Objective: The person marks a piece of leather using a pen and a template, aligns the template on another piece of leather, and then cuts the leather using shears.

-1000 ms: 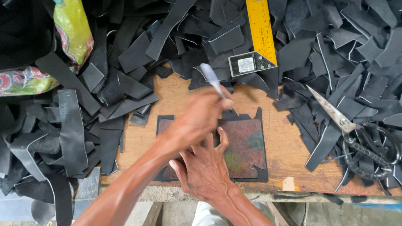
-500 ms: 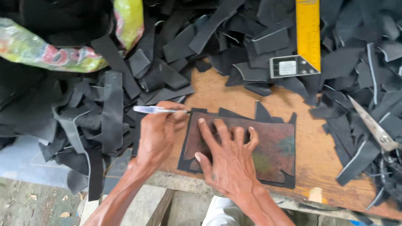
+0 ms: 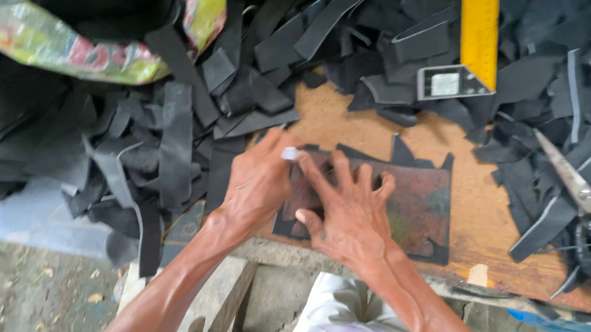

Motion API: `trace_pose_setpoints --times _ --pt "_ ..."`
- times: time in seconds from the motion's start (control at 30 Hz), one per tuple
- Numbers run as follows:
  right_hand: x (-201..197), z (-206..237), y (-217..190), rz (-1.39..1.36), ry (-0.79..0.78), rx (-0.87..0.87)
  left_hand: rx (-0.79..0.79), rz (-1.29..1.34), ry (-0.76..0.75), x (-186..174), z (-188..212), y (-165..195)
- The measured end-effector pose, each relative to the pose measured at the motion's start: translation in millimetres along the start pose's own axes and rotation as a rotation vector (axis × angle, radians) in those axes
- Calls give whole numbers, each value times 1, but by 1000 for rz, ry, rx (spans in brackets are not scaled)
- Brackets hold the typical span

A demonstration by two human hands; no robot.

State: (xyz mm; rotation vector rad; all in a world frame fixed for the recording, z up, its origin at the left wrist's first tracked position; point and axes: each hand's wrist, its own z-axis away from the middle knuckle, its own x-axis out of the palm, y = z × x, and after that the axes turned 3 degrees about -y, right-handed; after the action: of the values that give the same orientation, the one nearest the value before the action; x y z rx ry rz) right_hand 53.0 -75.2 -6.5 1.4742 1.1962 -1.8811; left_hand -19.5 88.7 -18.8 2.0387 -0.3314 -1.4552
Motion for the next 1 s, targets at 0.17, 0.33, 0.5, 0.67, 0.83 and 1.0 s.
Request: trace_pose_setpoints --times 0.17,0.33,0.5,0.67,0.83,1.0 --pt "4 2 1 -12 30 -12 -57 26 -92 -14 46 15" --pt "7 3 2 -22 -25 4 -146 142 -82 -17 91 21" --pt "8 3 0 -6 17 -13 -114 124 -64 -14 88 12" --pt "8 3 1 -19 -15 -3 -174 119 -104 -13 88 11" --pt "10 2 4 5 1 -17 79 29 36 -6 51 2" --pt "10 1 5 -14 -9 -7 57 82 77 3 -6 -11"
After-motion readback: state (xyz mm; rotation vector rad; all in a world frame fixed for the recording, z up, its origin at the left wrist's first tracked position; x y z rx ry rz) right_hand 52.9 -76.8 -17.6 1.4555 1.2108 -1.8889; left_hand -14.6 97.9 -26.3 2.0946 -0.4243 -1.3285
